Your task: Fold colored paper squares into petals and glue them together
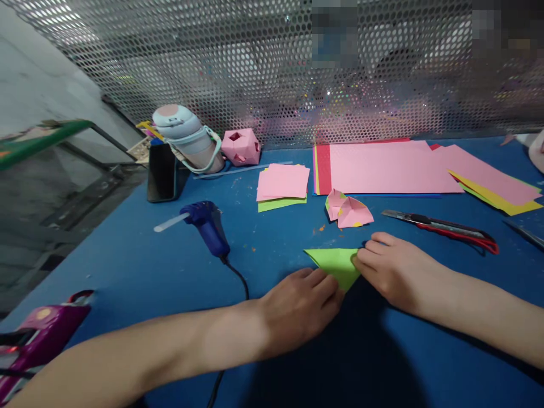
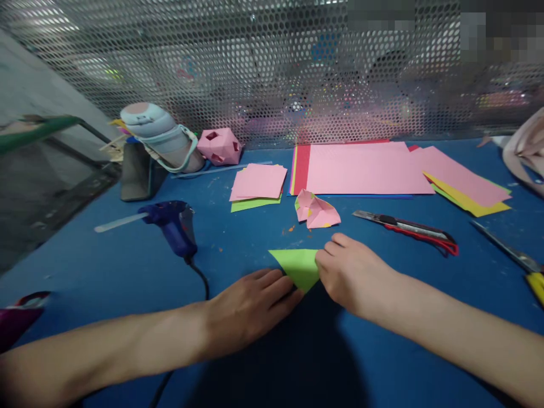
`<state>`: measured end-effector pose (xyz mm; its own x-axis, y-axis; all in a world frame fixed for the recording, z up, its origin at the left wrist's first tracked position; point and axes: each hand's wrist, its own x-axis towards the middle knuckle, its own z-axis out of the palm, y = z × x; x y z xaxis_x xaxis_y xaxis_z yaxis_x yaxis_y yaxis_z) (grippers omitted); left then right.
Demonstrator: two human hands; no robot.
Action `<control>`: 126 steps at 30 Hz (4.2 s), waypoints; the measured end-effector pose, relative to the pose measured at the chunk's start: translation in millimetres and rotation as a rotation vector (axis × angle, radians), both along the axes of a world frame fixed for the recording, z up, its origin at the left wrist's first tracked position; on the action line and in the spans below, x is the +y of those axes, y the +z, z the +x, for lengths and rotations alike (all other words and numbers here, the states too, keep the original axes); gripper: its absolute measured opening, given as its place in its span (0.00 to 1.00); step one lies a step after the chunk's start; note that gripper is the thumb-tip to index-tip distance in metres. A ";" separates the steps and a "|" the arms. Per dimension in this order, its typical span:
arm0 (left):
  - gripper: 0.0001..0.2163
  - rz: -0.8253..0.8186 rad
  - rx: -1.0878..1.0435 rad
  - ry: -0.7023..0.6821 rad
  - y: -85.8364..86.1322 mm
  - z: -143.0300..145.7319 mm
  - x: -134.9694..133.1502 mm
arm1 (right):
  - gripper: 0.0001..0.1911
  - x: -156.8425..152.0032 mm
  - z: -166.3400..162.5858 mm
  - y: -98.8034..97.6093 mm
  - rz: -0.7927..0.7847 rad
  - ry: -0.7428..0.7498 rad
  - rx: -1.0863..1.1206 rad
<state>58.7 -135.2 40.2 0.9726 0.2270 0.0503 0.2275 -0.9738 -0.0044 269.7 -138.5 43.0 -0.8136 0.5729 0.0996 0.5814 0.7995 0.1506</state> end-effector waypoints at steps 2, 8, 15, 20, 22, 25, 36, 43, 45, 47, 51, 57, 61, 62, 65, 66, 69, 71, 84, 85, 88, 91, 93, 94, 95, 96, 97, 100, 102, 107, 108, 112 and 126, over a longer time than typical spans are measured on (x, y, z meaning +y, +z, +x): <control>0.09 -0.001 0.016 0.033 0.2 0.6 -3.0 | 0.12 -0.7 0.5 -1.3 -0.004 -0.032 0.041; 0.10 0.029 -0.010 -0.015 2.2 1.6 -9.7 | 0.10 1.2 -5.2 -9.9 -0.312 -0.135 0.200; 0.08 0.103 -0.036 -0.030 7.8 2.8 -9.6 | 0.14 16.8 -13.4 -6.5 -0.447 0.040 0.310; 0.09 0.080 -0.021 -0.040 8.7 2.6 -9.1 | 0.13 30.8 -28.8 -4.1 -0.422 0.121 0.243; 0.09 0.084 -0.017 -0.036 8.8 2.4 -8.9 | 0.14 35.7 -34.9 -5.9 -0.372 0.150 0.215; 0.08 0.094 -0.015 -0.043 9.0 1.9 -7.9 | 0.15 39.2 -38.3 -11.6 -0.293 0.186 0.223; 0.10 0.021 0.006 -0.053 13.4 -0.1 -3.0 | 0.19 14.1 29.6 -23.1 -0.063 0.072 0.280; 0.11 0.042 0.033 -0.058 15.7 0.5 -3.7 | 0.18 -2.7 64.5 -21.3 0.074 -0.014 0.168; 0.11 0.034 0.045 -0.057 16.0 0.7 -3.5 | 0.17 -3.9 66.2 -20.2 0.099 -0.032 0.151; 0.11 0.031 0.055 -0.059 15.9 0.9 -3.3 | 0.17 -4.5 63.5 -18.1 0.115 -0.089 0.165; 0.10 0.043 0.052 -0.075 15.4 0.9 -2.9 | 0.17 -7.2 45.0 -12.2 0.051 -0.099 0.263; 0.07 0.066 0.013 -0.079 13.4 0.2 -3.6 | 0.38 -1.7 7.5 -1.6 -0.553 0.095 0.163; 0.05 0.026 -0.017 -0.078 5.6 0.4 -3.8 | 0.39 18.9 -11.0 0.4 -0.686 0.170 0.170; 0.04 0.018 -0.029 -0.072 3.4 0.5 -3.7 | 0.39 23.9 -15.4 -0.4 -0.690 0.187 0.173; 0.04 0.000 -0.041 -0.045 -0.5 0.2 -3.1 | 0.41 33.2 -25.7 -4.3 -0.664 0.211 0.183; 0.04 -0.006 -0.037 -0.038 -0.4 0.0 -3.0 | 0.42 33.8 -27.2 -5.5 -0.653 0.209 0.187; 0.05 -0.014 -0.014 -0.037 3.2 -0.9 -2.9 | 0.42 29.3 -22.6 -7.7 -0.611 0.163 0.181; 0.06 -0.015 0.010 -0.044 6.2 -1.5 -2.1 | 0.43 23.4 -12.6 -8.6 -0.570 0.107 0.160; 0.13 -0.249 -0.553 0.290 -7.2 -9.7 42.0 | 0.27 11.3 22.8 -18.5 -0.329 0.022 0.397; 0.13 -0.265 -0.595 0.323 -6.1 -10.6 46.0 | 0.25 12.3 22.4 -19.5 -0.325 0.019 0.417; 0.11 -0.337 -0.679 0.449 -5.7 -14.4 58.1 | 0.17 15.4 21.6 -23.7 -0.314 0.005 0.496; 0.10 -0.413 -0.690 0.624 -10.4 -18.8 67.9 | 0.13 17.3 21.7 -27.1 -0.325 0.003 0.583; 0.10 -0.434 -0.663 0.681 -12.8 -20.4 70.7 | 0.12 17.4 22.0 -26.5 -0.370 -0.037 0.636; 0.10 -0.434 -0.643 0.687 -12.9 -20.6 70.7 | 0.12 17.2 22.3 -25.1 -0.401 -0.078 0.662; 0.10 -0.430 -0.618 0.682 -12.1 -20.3 69.7 | 0.12 17.0 22.7 -23.3 -0.433 -0.126 0.684; 0.09 -0.427 -0.592 0.672 -10.5 -19.5 68.1 | 0.11 16.7 23.0 -21.2 -0.463 -0.175 0.702; 0.09 -0.423 -0.572 0.661 -8.4 -18.5 65.9 | 0.11 16.4 23.3 -19.2 -0.489 -0.221 0.716; 0.10 -0.424 -0.564 0.597 -2.1 -15.5 59.1 | 0.10 16.3 23.5 -14.6 -0.536 -0.298 0.750; 0.11 -0.462 -0.566 0.556 -0.1 -15.0 56.5 | 0.10 16.7 22.5 -13.4 -0.550 -0.316 0.770; 0.11 -0.610 -0.570 0.593 -1.5 -16.4 56.0 | 0.10 17.2 17.9 -13.8 -0.549 -0.335 0.797; 0.10 -0.664 -0.576 0.603 -2.1 -15.8 55.7 | 0.10 17.2 17.2 -14.0 -0.542 -0.338 0.796; 0.09 -1.080 -0.577 0.586 -4.4 -9.0 51.7 | 0.10 17.0 17.2 -14.2 -0.514 -0.343 0.796; 0.09 -1.342 -0.789 0.515 -7.6 -1.9 43.0 | 0.11 17.3 18.8 -15.2 -0.544 -0.330 0.793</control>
<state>56.9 -92.2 32.6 0.6156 0.7878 -0.0206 0.0457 -0.0096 0.9989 288.5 -121.2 27.8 -0.4195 0.8852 0.2010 0.5595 0.4265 -0.7107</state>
